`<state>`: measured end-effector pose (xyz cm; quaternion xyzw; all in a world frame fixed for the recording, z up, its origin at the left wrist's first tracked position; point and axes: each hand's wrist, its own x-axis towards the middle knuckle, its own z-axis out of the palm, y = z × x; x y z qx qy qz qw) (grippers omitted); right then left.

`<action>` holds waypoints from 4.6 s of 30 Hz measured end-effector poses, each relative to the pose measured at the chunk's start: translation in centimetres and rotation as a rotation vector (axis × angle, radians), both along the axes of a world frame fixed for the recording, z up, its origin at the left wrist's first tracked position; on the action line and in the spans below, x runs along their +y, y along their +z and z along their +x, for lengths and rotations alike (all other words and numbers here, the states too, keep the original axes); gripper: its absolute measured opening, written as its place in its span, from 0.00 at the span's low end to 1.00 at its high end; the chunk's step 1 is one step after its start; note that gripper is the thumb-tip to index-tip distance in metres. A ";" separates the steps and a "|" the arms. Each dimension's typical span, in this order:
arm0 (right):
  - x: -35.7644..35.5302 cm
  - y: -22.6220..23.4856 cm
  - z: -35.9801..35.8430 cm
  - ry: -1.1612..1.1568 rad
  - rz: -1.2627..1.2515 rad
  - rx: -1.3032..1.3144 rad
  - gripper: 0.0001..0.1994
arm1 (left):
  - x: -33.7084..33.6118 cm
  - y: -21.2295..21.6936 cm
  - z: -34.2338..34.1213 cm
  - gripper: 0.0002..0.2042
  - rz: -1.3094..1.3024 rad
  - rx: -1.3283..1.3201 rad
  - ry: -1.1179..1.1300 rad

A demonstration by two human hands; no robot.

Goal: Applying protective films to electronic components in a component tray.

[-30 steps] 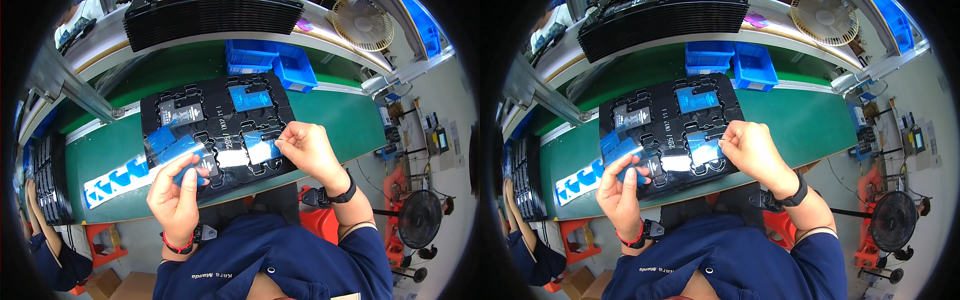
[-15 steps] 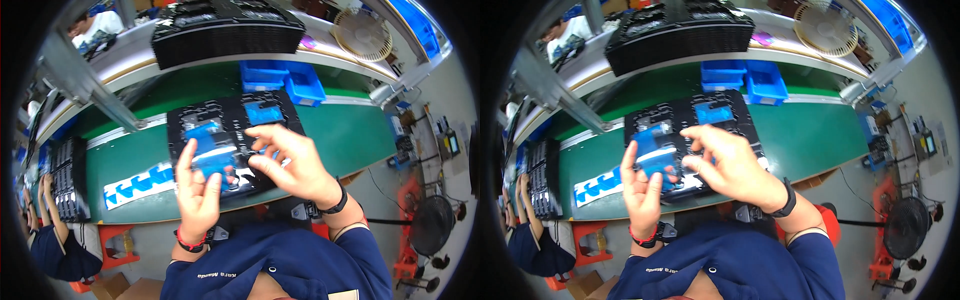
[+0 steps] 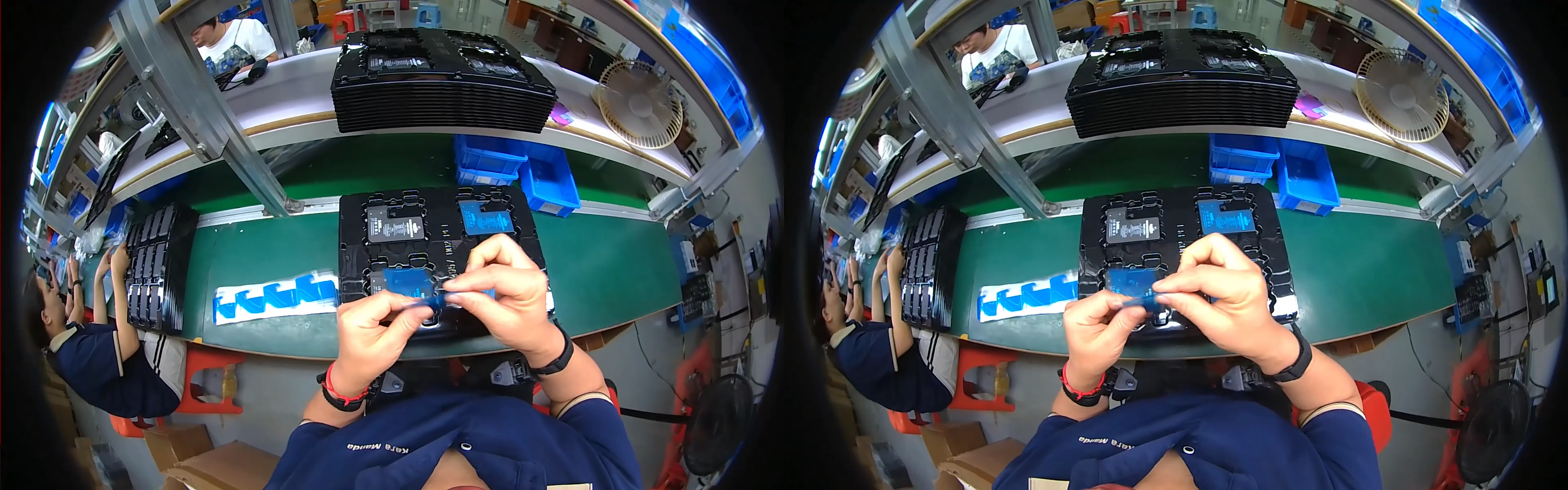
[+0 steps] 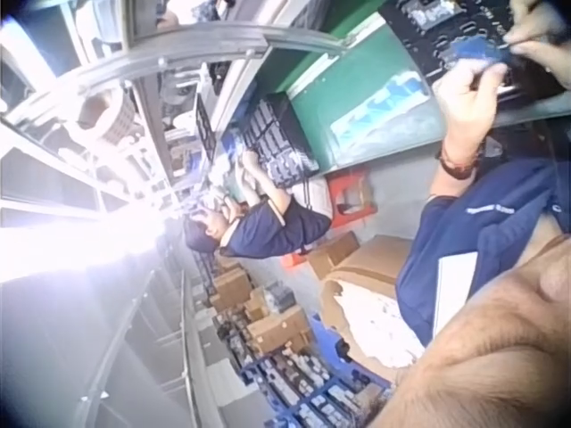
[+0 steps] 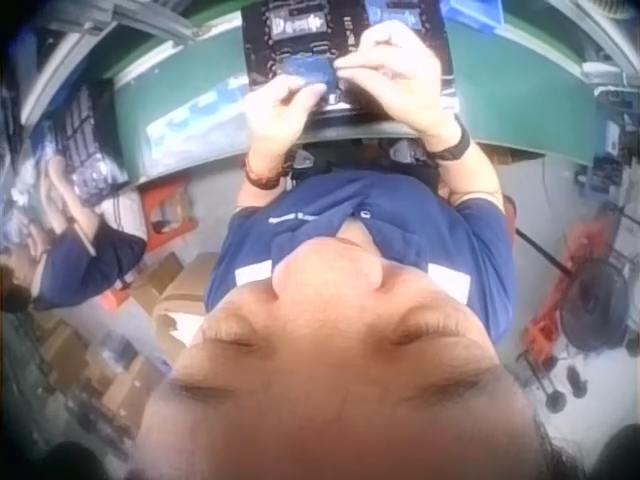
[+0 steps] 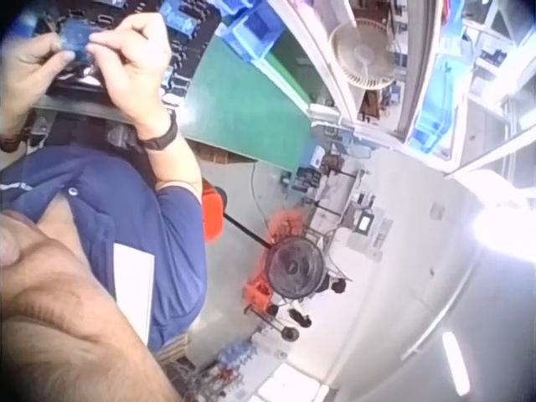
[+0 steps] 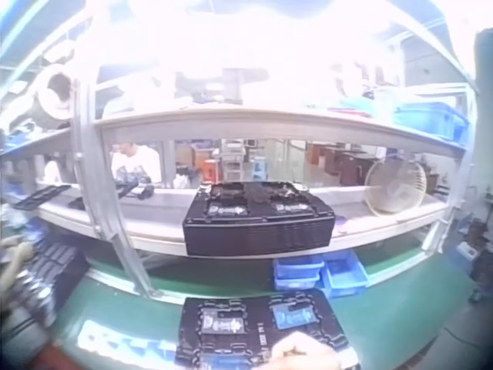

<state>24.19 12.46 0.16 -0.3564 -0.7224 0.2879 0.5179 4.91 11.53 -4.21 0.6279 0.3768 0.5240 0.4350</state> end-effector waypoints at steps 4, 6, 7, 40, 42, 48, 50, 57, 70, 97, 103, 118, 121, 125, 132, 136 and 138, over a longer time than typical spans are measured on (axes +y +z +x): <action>1.1 0.4 1.7 0.163 -0.095 0.611 0.06 | 1.2 -0.9 -1.2 0.27 0.286 0.126 0.178; 1.4 1.7 3.0 0.274 -0.173 0.712 0.09 | 1.2 0.1 -2.4 0.27 0.305 0.274 0.251; 1.3 2.1 3.0 0.274 -0.173 0.714 0.09 | 1.1 0.5 -2.7 0.26 0.277 0.344 0.284; 11.9 -0.4 -2.8 -0.122 -0.797 -0.155 0.06 | 0.5 -1.8 -3.1 0.15 -0.146 -0.391 0.294; 11.9 -0.6 -2.7 -0.137 -0.811 -0.116 0.07 | 0.5 -1.9 -3.2 0.15 -0.144 -0.397 0.291; 11.5 -0.2 -3.2 -0.146 -0.815 -0.141 0.07 | 0.5 -2.2 -3.1 0.15 -0.134 -0.413 0.318; 11.4 -0.2 -3.2 -0.146 -0.815 -0.148 0.07 | 0.5 -2.2 -3.0 0.15 -0.108 -0.397 0.331; 11.5 -0.5 -3.0 -0.142 -0.814 -0.147 0.07 | 0.5 -2.1 -2.8 0.15 -0.105 -0.390 0.338; 11.5 -0.4 -3.2 -0.152 -0.802 -0.182 0.07 | 0.4 -2.2 -2.8 0.14 -0.080 -0.374 0.338; 11.4 -1.3 -3.9 -0.261 -0.429 -0.472 0.05 | 0.4 -2.4 -2.9 0.16 -0.056 -0.345 0.329; 10.8 -0.9 -3.9 -0.309 -0.244 -0.606 0.14 | 0.5 -2.0 -2.5 0.17 -0.072 -0.350 0.362; 0.6 -0.3 -6.1 -0.012 0.527 -0.395 0.14 | -0.8 0.2 -1.8 0.27 0.005 -0.496 0.126; 0.5 0.3 -4.9 0.050 0.389 -0.425 0.15 | -1.1 -0.1 -2.4 0.28 -0.057 -0.476 0.149; 4.4 2.6 -1.3 -0.128 0.300 -0.565 0.08 | -0.4 -0.3 -3.5 0.25 -0.005 -0.434 0.225; 12.2 -0.8 -1.4 -0.011 0.031 -0.786 0.05 | 0.1 -1.2 -2.3 0.25 -0.044 -0.423 0.169; 12.8 -1.8 -2.0 -0.099 0.057 -0.850 0.04 | 0.0 -1.6 -2.7 0.25 -0.090 -0.443 0.178; 12.8 -1.4 -2.2 -0.089 0.010 -0.839 0.03 | -0.2 -1.9 -2.8 0.25 -0.088 -0.445 0.176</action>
